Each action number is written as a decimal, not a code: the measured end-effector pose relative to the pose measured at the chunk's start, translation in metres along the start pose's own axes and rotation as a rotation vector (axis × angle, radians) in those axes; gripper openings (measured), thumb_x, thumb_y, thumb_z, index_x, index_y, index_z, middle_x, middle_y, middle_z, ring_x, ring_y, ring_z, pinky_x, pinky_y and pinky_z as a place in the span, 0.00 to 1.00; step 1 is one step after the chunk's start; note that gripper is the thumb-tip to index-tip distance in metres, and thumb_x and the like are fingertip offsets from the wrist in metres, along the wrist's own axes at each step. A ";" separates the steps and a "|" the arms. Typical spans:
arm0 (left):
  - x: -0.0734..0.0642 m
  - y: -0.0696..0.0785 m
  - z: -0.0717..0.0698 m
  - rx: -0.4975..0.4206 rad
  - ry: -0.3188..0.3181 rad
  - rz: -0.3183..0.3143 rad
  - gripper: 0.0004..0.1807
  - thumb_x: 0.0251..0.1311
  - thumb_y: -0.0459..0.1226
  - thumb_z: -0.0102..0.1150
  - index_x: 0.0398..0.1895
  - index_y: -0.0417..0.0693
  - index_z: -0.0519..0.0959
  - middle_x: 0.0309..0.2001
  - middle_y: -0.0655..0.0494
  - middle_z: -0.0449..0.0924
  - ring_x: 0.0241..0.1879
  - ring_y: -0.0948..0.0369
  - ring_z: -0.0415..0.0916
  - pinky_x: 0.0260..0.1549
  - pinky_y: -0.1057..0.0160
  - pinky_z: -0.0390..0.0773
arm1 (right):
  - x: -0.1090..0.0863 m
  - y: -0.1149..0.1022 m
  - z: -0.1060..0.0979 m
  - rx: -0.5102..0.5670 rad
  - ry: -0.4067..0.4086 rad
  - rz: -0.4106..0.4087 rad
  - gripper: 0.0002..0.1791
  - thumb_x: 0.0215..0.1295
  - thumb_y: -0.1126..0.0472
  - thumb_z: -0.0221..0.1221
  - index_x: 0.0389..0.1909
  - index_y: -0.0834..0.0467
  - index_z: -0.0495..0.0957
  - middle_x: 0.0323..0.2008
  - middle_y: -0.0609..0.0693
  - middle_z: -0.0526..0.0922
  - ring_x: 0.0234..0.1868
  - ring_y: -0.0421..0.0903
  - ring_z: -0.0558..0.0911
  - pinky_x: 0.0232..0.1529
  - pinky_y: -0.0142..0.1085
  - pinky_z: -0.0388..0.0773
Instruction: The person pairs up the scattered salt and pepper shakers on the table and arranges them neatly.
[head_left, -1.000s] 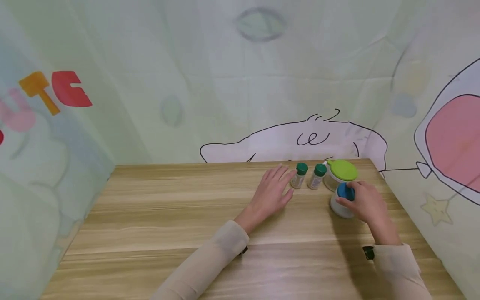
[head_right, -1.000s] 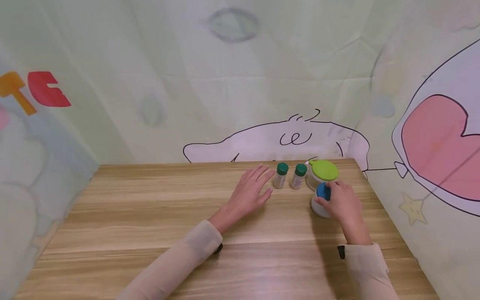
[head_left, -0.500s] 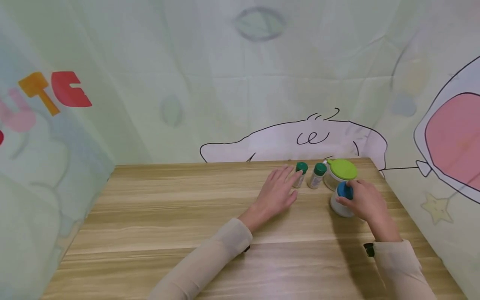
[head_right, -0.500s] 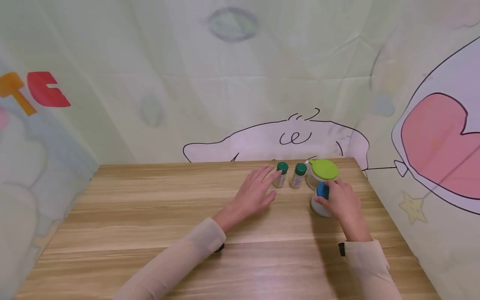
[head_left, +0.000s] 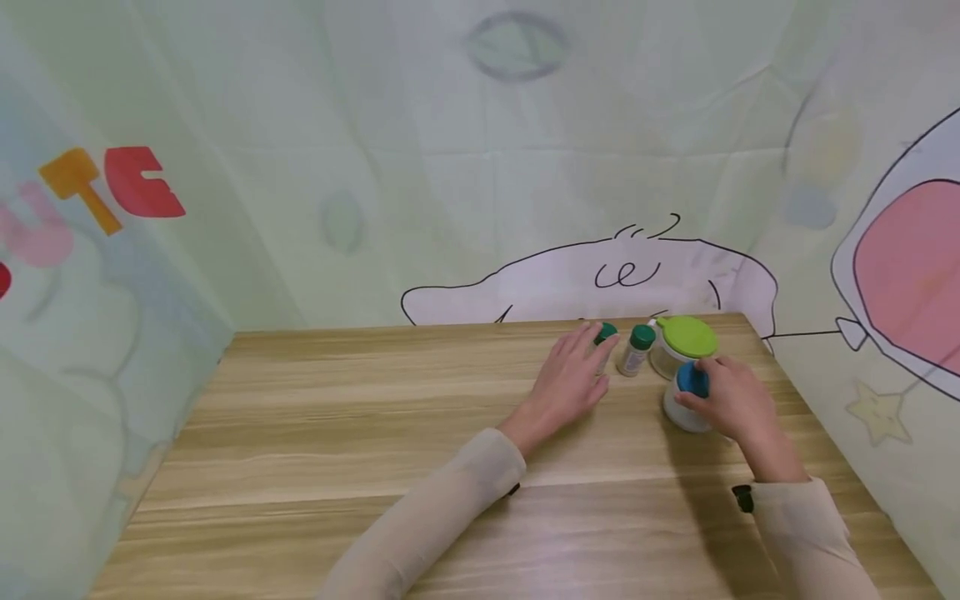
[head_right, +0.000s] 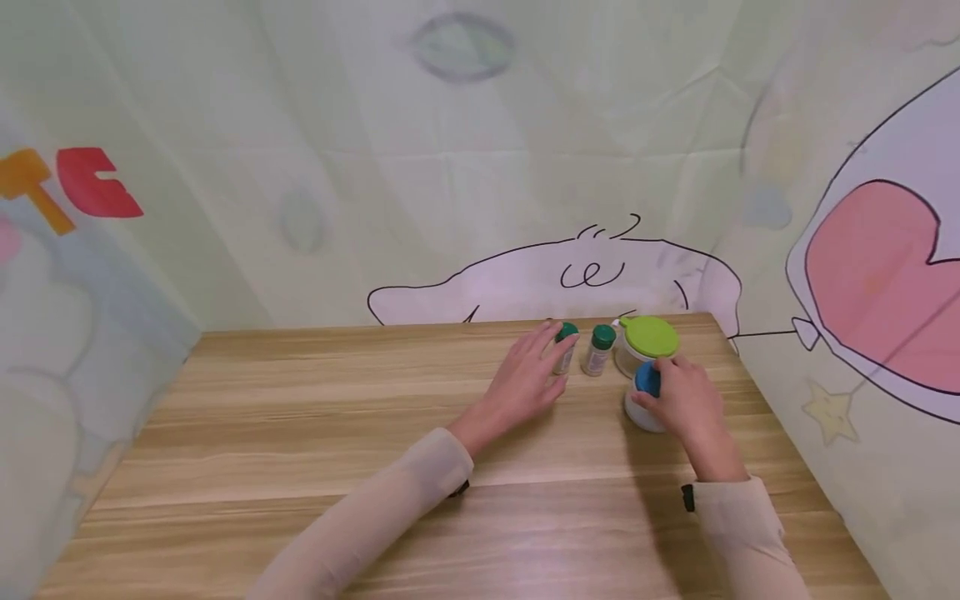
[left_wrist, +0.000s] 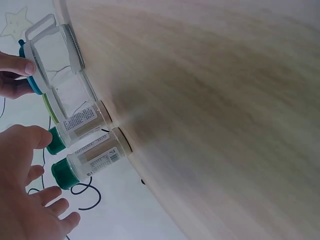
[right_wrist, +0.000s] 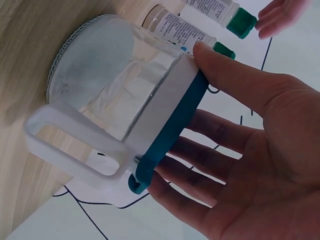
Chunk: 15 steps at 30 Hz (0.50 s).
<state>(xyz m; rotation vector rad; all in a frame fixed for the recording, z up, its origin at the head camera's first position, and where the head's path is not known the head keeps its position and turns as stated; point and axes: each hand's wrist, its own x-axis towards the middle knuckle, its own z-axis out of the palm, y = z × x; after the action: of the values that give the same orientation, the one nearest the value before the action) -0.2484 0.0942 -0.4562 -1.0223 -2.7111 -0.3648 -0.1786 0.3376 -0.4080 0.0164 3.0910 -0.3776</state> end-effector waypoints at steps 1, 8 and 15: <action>0.002 0.001 0.000 -0.002 0.005 0.002 0.36 0.76 0.46 0.59 0.83 0.53 0.61 0.83 0.46 0.58 0.83 0.48 0.54 0.81 0.51 0.56 | 0.000 0.001 0.000 -0.001 0.000 0.000 0.37 0.69 0.51 0.70 0.64 0.78 0.72 0.62 0.80 0.73 0.60 0.77 0.74 0.56 0.70 0.77; 0.012 0.003 0.003 -0.006 0.007 0.014 0.34 0.77 0.44 0.58 0.82 0.52 0.63 0.82 0.46 0.59 0.82 0.50 0.55 0.81 0.51 0.57 | 0.001 0.001 0.000 -0.007 0.001 -0.002 0.37 0.68 0.51 0.70 0.63 0.78 0.73 0.61 0.80 0.73 0.59 0.77 0.75 0.56 0.70 0.78; 0.017 0.002 0.002 0.032 0.009 0.036 0.33 0.78 0.44 0.58 0.81 0.52 0.64 0.81 0.47 0.62 0.81 0.50 0.58 0.80 0.50 0.59 | 0.001 0.002 0.002 -0.016 0.017 -0.020 0.36 0.67 0.51 0.71 0.62 0.77 0.74 0.60 0.80 0.75 0.58 0.76 0.76 0.56 0.69 0.78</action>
<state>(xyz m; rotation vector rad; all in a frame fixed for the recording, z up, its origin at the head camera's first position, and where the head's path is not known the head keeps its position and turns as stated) -0.2602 0.1068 -0.4530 -1.0572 -2.6777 -0.3172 -0.1798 0.3392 -0.4102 -0.0120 3.1129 -0.3554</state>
